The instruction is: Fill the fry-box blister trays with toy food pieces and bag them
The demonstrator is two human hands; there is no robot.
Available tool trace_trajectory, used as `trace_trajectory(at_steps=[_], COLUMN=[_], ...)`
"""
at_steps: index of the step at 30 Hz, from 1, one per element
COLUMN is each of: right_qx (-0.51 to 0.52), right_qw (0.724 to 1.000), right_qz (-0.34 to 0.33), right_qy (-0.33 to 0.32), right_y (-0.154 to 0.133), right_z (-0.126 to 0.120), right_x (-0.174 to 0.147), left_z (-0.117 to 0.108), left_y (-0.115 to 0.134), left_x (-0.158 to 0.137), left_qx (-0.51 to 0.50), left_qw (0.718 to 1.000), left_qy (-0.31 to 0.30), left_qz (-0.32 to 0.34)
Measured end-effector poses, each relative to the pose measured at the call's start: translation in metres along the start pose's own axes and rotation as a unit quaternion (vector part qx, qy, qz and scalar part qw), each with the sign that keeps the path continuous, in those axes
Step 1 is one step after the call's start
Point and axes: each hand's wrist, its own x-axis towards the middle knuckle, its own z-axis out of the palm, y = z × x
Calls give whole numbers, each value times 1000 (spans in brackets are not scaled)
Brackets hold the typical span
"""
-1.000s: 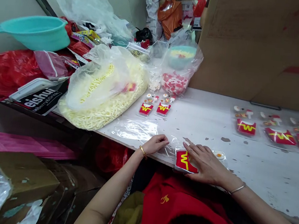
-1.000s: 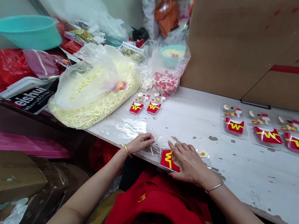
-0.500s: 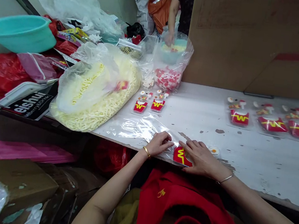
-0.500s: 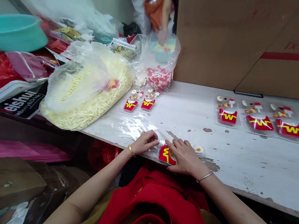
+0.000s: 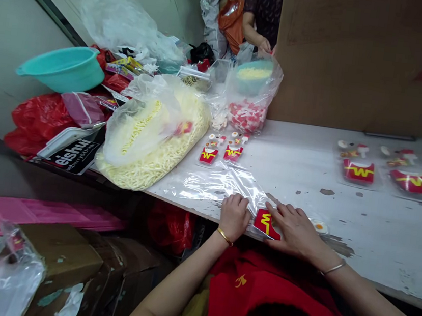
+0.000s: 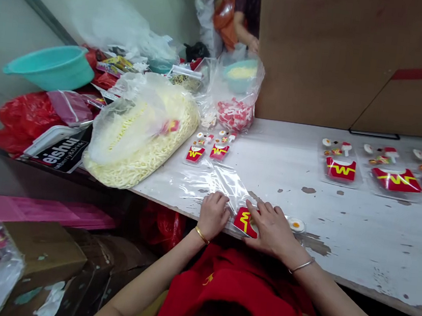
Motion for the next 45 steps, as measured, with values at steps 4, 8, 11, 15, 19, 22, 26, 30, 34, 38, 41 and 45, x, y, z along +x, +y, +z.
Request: trace_trajectory(at_steps=[4, 8, 11, 15, 19, 22, 26, 30, 34, 38, 41, 45], right_qx=[-17, -31, -43, -54, -55, -68, -45, 29, 108, 305, 407, 476], right_qw=[999, 994, 989, 985, 995, 996, 964, 882, 854, 800, 762, 758], right_qz=[50, 105, 137, 160, 81, 53, 214, 400, 411, 383, 362, 311], right_qy=[-9, -20, -29, -28, -16, 31, 151, 249, 299, 346, 350, 319], right_y=[0, -2, -2, 8, 35, 55, 67, 67, 62, 59, 57, 49], right_z=[-6, -13, -14, -15, -19, -21, -8, 19, 27, 18, 11, 1], right_x=[5, 9, 10, 6, -7, -25, -59, -88, -96, -86, -75, -61], left_z=[-4, -1, 5, 14, 6, -8, -15, -9, -2, 7, 12, 17], left_y=[-5, 2, 15, 40, 58, 56, 46, 45, 45, 49, 64, 91], left_x=[-9, -9, -6, 0, 24, 61, 112, 138, 147, 151, 150, 151], left_qx=[7, -18, -14, -13, -47, -59, -34, -26, -73, -194, -245, -300], left_qw=[1000, 999, 999, 996, 973, 948, 912, 885, 861, 845, 844, 843], left_qy=[-30, -29, -19, -21, -128, -186, -248, -295, -352, -332, -293, -241], left_qz=[-9, 1, 23, 84, 187, 250, 325, 359, 361, 371, 376, 377])
